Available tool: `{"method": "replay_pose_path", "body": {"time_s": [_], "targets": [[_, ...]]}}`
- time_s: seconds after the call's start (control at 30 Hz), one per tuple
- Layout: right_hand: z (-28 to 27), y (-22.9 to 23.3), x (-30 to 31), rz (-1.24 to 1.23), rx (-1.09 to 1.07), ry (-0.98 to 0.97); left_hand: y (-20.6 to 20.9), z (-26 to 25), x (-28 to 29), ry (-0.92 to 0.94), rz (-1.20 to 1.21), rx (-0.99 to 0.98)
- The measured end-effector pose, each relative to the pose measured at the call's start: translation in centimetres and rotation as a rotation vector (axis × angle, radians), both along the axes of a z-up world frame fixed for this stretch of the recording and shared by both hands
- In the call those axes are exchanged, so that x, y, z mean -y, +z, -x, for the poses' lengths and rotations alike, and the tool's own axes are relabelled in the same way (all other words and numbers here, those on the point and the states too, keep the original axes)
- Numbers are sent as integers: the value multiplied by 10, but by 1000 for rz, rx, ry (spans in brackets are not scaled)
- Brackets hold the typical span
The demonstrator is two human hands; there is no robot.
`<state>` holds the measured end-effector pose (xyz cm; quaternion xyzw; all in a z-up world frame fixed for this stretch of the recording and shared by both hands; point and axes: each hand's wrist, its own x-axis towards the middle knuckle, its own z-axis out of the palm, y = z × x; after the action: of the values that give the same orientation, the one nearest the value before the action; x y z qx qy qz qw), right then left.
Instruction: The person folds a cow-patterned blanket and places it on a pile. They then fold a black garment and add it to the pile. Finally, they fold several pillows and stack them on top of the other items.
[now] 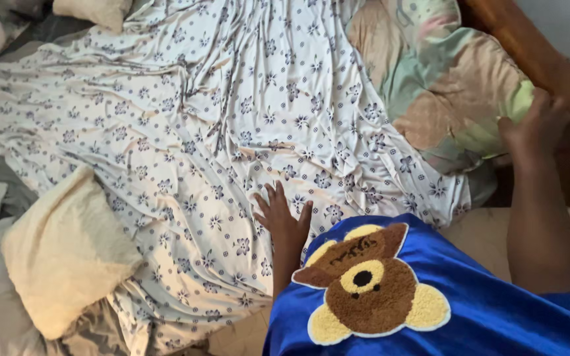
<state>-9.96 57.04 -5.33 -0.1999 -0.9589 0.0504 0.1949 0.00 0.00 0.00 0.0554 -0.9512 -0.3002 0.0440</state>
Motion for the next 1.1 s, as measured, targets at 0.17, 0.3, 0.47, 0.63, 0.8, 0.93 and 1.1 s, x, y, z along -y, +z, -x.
{"method": "replay_pose_path", "body": {"time_s": [0.17,0.3,0.47,0.63,0.8,0.93,1.1], "targets": [[15,-16,4,315,118,76,-7,-28,14,32,57,99],[7,-8,84,548,173,171,-12,-46,22,50,36,149],[-14,16,220,746,210,396,-9,-51,28,13,57,156],[-47,41,311,979,672,1048,3,-37,32,-16,33,138],[-71,58,333,815,1074,948,4,-31,35,-10,20,61],[-76,37,319,665,866,1127,-2,-38,30,-35,12,94],[-89,31,292,646,1086,859,-6,-48,22,-82,-4,114]]}}
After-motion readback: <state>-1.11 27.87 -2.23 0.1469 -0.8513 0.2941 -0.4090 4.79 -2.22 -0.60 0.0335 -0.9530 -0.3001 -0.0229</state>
